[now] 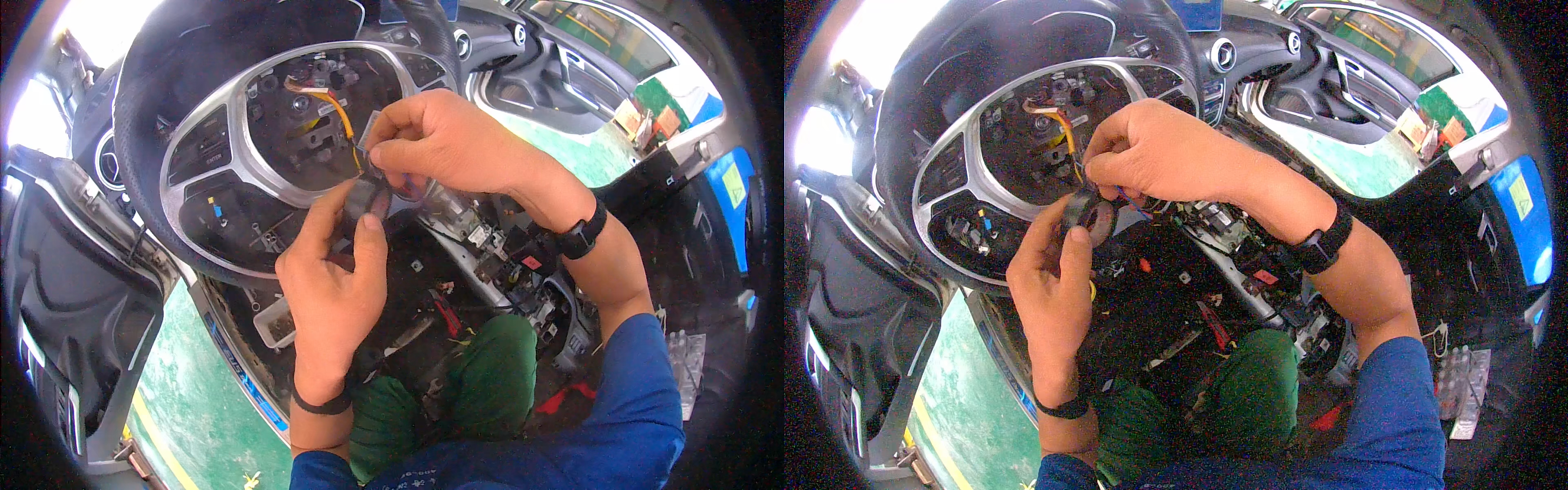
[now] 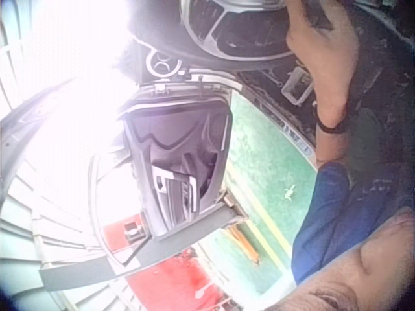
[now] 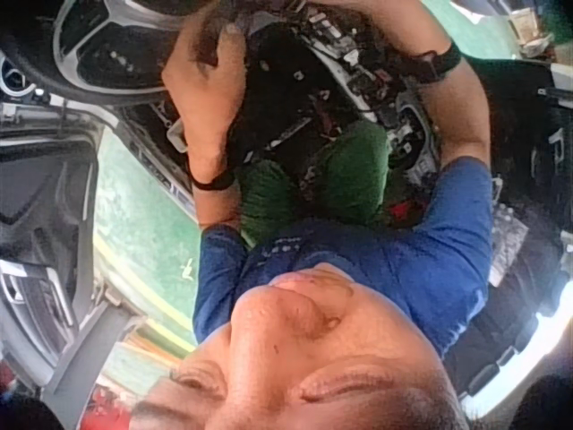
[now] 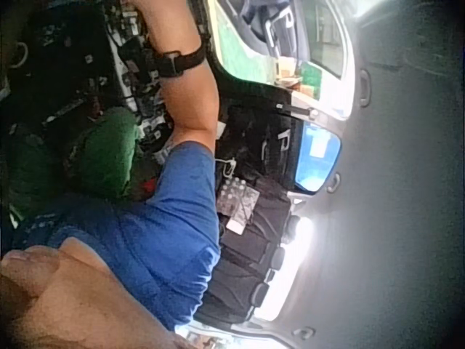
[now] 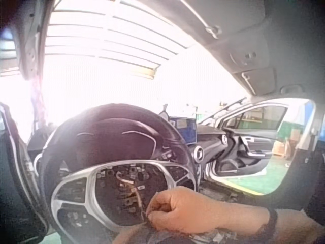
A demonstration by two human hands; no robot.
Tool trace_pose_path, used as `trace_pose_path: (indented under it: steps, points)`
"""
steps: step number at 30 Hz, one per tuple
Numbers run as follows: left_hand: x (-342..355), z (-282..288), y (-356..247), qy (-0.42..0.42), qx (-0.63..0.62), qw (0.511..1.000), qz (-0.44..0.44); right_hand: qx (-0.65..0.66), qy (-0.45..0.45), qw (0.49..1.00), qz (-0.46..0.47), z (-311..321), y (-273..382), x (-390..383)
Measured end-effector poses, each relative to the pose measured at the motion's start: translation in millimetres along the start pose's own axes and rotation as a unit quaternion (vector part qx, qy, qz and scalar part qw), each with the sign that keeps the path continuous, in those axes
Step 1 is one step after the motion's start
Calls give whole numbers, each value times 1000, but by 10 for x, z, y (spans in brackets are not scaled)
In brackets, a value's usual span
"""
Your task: The person wraps electrical tape around wires connected to the steering wheel column. They handle a roll of black tape and multiple wires while sitting inside the vehicle.
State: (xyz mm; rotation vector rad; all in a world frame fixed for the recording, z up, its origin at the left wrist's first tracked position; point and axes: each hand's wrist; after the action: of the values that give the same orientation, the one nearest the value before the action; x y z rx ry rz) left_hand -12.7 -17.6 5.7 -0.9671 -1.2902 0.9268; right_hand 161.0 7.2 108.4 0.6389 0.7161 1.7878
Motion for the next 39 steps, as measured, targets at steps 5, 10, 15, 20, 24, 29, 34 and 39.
trace_pose_path:
  steps: [5,10,15,20,24,29,34,39]
  points:
    - [29,60,-76,-209,183,936,-217,75,-17,997,2,-79,-120,-28]
    - [138,26,-86,-138,113,971,-158,178,-31,983,24,-208,-141,-75]
    - [189,34,-298,-52,126,991,6,186,-48,980,50,-369,-181,-129]
    - [281,60,-344,8,123,989,82,123,-100,978,132,-482,-218,-185]
    - [334,22,-371,31,59,988,140,68,-108,982,143,-484,-170,-277]
    - [338,-6,-358,26,23,985,170,4,-118,974,192,-505,-200,-323]
    - [318,-44,-368,-20,41,984,172,-87,-300,929,199,-417,-254,-285]
    - [334,-8,-228,-22,26,991,132,0,-110,988,113,-266,-389,-178]
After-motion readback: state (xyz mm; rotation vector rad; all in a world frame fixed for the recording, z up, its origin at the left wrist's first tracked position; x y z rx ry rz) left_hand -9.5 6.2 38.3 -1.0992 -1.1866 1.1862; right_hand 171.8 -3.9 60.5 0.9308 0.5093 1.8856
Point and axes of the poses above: each hand's wrist, its own x-axis towards the middle knuckle, its own z-axis out of the back of the hand, y = z × x, and after that the axes turned 5 degrees about z, right-handed
